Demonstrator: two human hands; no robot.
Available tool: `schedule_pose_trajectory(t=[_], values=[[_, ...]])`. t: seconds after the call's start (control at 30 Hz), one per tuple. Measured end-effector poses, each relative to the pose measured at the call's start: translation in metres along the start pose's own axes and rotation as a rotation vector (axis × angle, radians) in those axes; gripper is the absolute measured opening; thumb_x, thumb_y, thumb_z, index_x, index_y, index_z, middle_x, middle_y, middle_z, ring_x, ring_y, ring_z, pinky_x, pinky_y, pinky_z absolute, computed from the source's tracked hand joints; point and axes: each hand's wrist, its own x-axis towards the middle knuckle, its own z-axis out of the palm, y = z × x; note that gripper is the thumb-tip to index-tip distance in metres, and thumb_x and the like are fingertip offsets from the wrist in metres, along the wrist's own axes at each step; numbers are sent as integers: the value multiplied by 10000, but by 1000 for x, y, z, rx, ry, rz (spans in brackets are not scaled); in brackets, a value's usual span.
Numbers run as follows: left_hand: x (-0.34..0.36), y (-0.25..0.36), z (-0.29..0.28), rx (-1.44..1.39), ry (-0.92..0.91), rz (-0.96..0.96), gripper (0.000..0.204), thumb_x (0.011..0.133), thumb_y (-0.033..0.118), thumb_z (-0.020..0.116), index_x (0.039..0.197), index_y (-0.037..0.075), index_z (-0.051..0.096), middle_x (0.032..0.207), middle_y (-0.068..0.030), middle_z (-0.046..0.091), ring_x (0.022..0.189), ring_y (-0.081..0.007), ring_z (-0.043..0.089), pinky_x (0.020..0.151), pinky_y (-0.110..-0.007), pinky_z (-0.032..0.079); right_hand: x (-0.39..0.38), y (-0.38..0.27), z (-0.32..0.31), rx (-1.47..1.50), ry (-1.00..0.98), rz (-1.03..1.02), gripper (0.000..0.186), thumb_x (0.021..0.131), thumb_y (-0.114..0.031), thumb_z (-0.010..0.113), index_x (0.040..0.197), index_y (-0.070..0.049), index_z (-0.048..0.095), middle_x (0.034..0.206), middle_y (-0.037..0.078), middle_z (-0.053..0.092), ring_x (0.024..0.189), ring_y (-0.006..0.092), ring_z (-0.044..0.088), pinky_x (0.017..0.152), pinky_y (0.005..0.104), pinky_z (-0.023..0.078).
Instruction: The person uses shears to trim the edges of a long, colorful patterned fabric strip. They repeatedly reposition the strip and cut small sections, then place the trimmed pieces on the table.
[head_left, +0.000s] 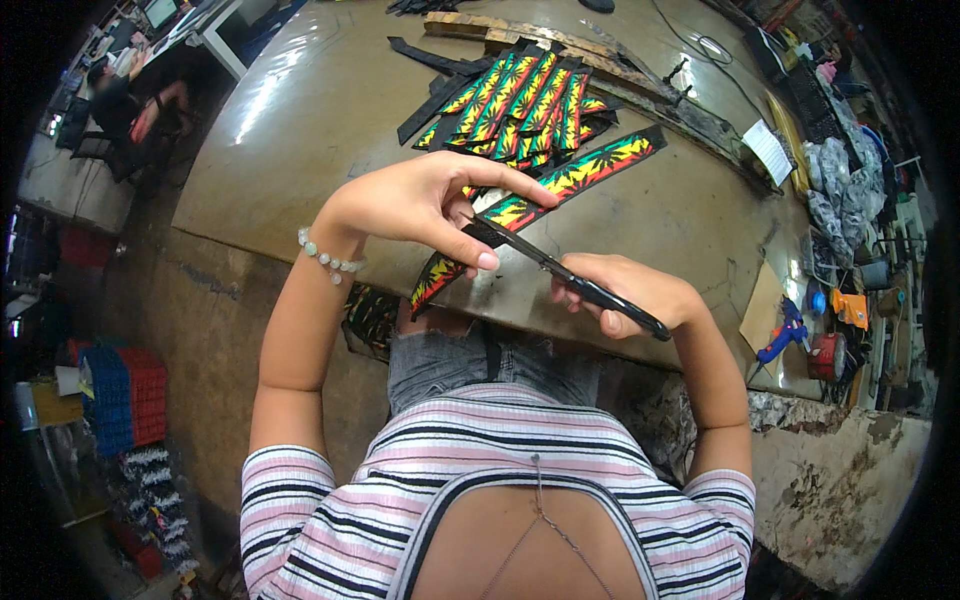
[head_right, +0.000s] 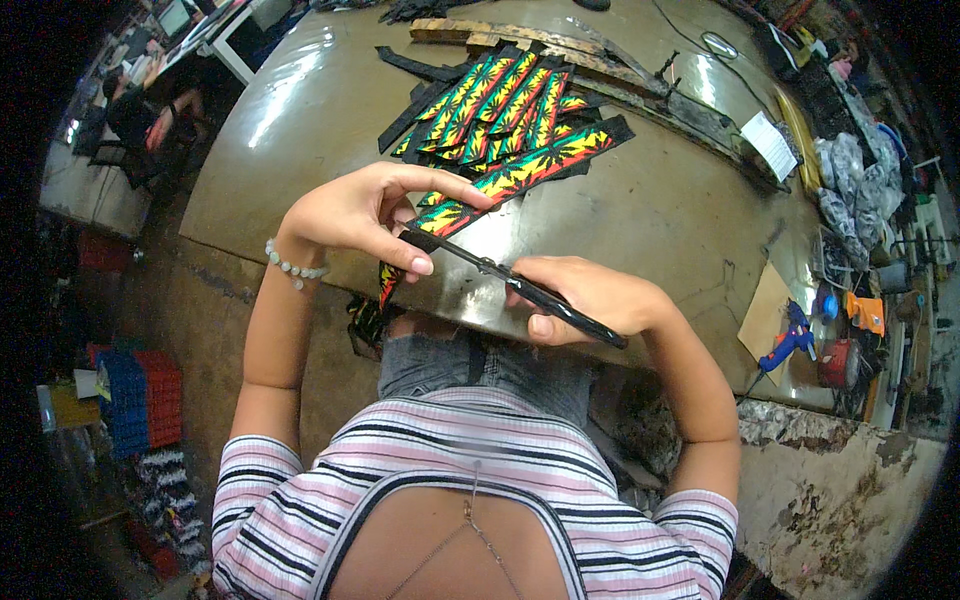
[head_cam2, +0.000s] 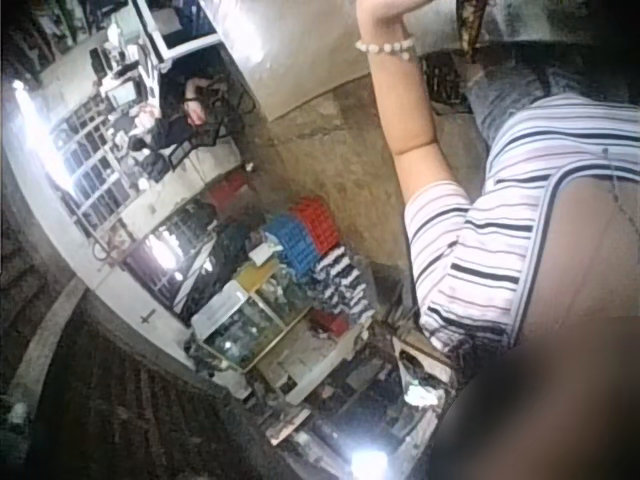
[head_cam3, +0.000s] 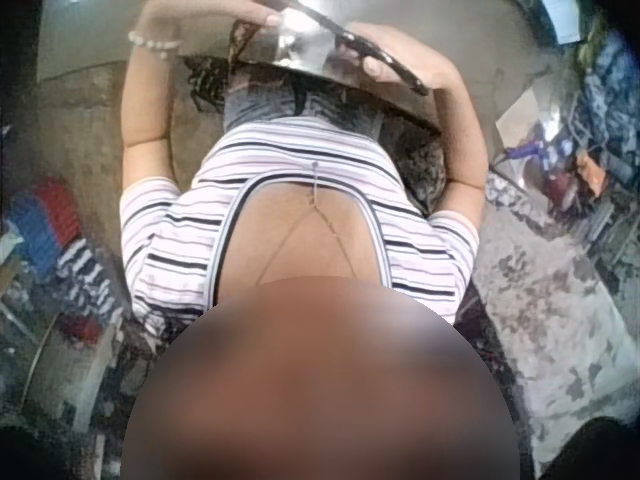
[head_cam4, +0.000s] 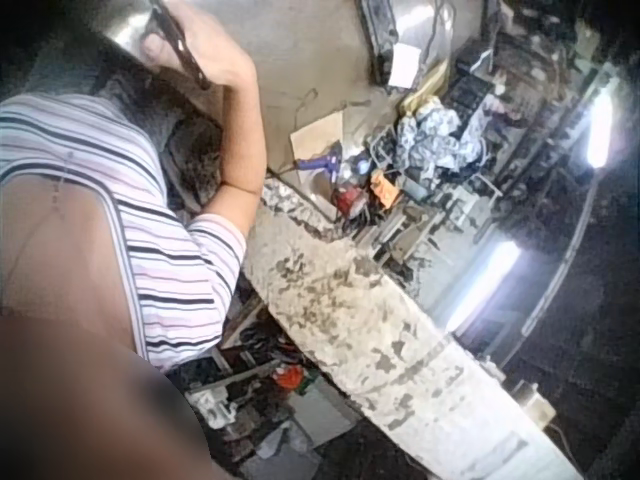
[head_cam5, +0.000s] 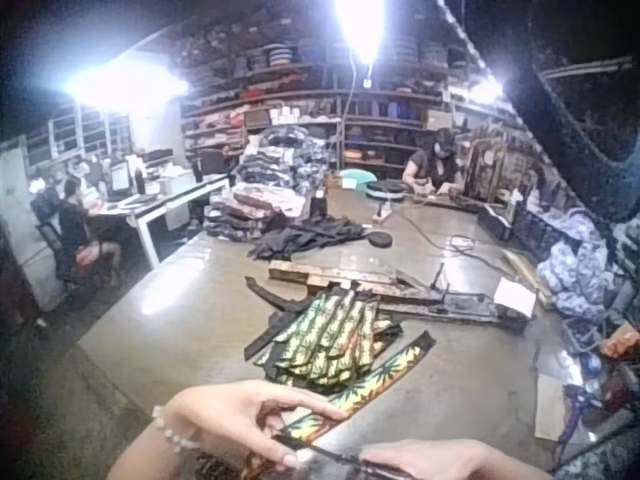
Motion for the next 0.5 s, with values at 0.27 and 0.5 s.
schedule_pose_trajectory(t=[0.27,0.5], values=[[20,-7,-6,-53,-45,-12,671,723,52,821,1342,101,568,769,116,536,546,17,314,485,-167,246,-4,1,-2,221,115,328,545,849,-552,668,768,-21,580,659,14,522,635,132,560,603,296,474],[30,-15,-23,-8,251,-84,669,737,-3,792,1343,36,513,1115,-18,615,656,9,581,529,-143,420,-10,27,20,637,385,185,524,824,-544,703,852,-35,583,691,7,572,621,90,596,598,248,522]])
